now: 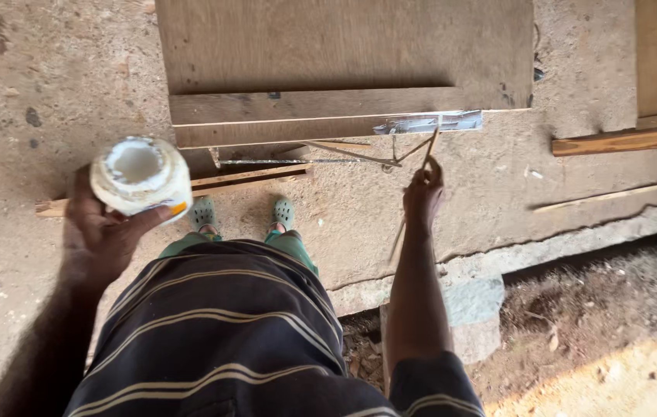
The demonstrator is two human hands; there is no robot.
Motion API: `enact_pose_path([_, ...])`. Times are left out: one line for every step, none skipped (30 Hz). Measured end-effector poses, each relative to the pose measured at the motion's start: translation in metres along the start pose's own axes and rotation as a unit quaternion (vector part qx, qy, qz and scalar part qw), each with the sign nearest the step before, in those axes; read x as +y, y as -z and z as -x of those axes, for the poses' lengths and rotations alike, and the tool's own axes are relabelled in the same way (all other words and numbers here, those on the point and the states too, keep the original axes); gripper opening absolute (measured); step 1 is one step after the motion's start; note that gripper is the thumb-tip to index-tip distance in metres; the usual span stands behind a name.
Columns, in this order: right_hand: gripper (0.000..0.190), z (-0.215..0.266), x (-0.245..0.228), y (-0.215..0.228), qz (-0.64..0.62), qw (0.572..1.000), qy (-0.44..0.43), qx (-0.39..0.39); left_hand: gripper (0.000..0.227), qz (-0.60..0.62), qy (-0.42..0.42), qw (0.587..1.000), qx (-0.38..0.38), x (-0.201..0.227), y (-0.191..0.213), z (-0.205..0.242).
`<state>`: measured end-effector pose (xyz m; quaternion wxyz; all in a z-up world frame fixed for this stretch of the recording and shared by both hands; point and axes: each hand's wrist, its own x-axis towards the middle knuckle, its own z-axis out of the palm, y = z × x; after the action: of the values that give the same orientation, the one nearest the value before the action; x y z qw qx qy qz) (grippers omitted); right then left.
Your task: The person applies white glue to a wooden plank using a brush. They repeatedly dip the brush into a container and spread the glue along the plank's surface. The person closes the container at the end.
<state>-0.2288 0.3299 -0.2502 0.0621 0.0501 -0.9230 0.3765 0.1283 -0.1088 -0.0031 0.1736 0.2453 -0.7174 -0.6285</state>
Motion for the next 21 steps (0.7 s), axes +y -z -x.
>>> enact_pose_path([0.033, -0.004, -0.004, -0.009, 0.113, 0.991, 0.065, 0.036, 0.067, -0.026, 0.003, 1.0, -0.004, 0.002, -0.001, 0.0])
enact_pose_path([0.034, -0.002, -0.01, -0.019, 0.076, 0.997, 0.009, 0.012, 0.067, -0.018, 0.005, 1.0, -0.006, 0.004, -0.003, 0.0])
enact_pose_path([0.034, 0.005, -0.016, -0.022, 0.043, 0.998, -0.049, -0.01, 0.067, -0.007, 0.008, 1.0, -0.01, 0.005, -0.007, 0.0])
enact_pose_path([0.034, 0.017, -0.024, -0.028, 0.011, 0.994, -0.107, -0.032, 0.067, 0.005, 0.01, 1.0, -0.015, 0.006, -0.011, 0.0])
enact_pose_path([0.03, 0.035, -0.034, -0.035, 0.107, 0.991, -0.057, -0.053, 0.067, 0.013, 0.004, 1.0, -0.012, 0.006, -0.015, -0.001])
enact_pose_path([0.028, 0.055, -0.041, -0.039, 0.202, 0.977, -0.007, -0.072, 0.067, 0.02, -0.002, 1.0, -0.01, 0.006, -0.017, -0.003])
enact_pose_path([0.029, 0.073, -0.047, -0.04, 0.176, 0.98, 0.057, -0.07, 0.067, 0.027, -0.005, 1.0, -0.006, 0.007, -0.018, -0.001])
enact_pose_path([0.029, 0.085, -0.05, -0.04, 0.148, 0.979, 0.12, -0.068, 0.067, 0.025, -0.001, 1.0, -0.005, 0.008, -0.018, 0.0])
enact_pose_path([0.03, 0.088, -0.051, -0.038, 0.12, 0.973, 0.184, -0.065, 0.067, 0.024, 0.003, 1.0, -0.003, 0.009, -0.019, -0.002])
enact_pose_path([0.028, 0.085, -0.05, -0.035, 0.137, 0.973, 0.178, -0.055, 0.067, 0.023, 0.006, 1.0, -0.002, 0.01, -0.02, -0.003])
enact_pose_path([0.026, 0.08, -0.046, -0.032, 0.153, 0.972, 0.171, -0.044, 0.068, 0.016, 0.005, 1.0, -0.006, 0.011, -0.02, -0.005])
enact_pose_path([0.025, 0.072, -0.042, -0.03, 0.17, 0.971, 0.163, -0.033, 0.068, 0.008, 0.005, 1.0, -0.009, 0.012, -0.021, -0.006])
enact_pose_path([0.025, 0.064, -0.038, -0.03, 0.16, 0.978, 0.136, -0.021, 0.069, 0.0, 0.005, 1.0, -0.014, 0.013, -0.021, -0.007])
enact_pose_path([0.026, 0.057, -0.034, -0.033, 0.149, 0.983, 0.108, -0.009, 0.07, -0.001, 0.013, 1.0, -0.018, 0.012, -0.021, -0.007])
enact_pose_path([0.028, 0.052, -0.032, -0.038, 0.138, 0.987, 0.081, 0.004, 0.072, -0.001, 0.019, 1.0, -0.022, 0.011, -0.02, -0.007])
enact_pose_path([0.028, 0.055, -0.033, -0.047, 0.158, 0.984, 0.074, -0.037, 0.073, -0.002, 0.026, 0.999, -0.026, 0.008, -0.018, -0.007])
enact_pose_path([0.029, 0.063, -0.036, -0.059, 0.179, 0.979, 0.067, -0.077, 0.074, -0.016, 0.021, 0.999, -0.033, 0.004, -0.017, -0.007])
enact_pose_path([0.029, 0.072, -0.04, -0.065, 0.2, 0.971, 0.06, -0.116, 0.074, -0.031, 0.016, 0.999, -0.04, -0.002, -0.014, -0.007])
enact_pose_path([0.03, 0.077, -0.044, -0.063, 0.193, 0.97, 0.099, -0.111, 0.075, -0.048, 0.012, 0.998, -0.04, -0.007, -0.011, -0.008])
enact_pose_path([0.032, 0.084, -0.051, -0.053, 0.186, 0.967, 0.139, -0.106, 0.076, -0.078, -0.01, 0.996, -0.037, -0.014, -0.016, -0.014])
enact_pose_path([0.033, 0.098, -0.066, -0.05, 0.168, 0.962, 0.182, -0.111, 0.077, -0.118, -0.025, 0.992, -0.024, -0.019, -0.02, -0.015])
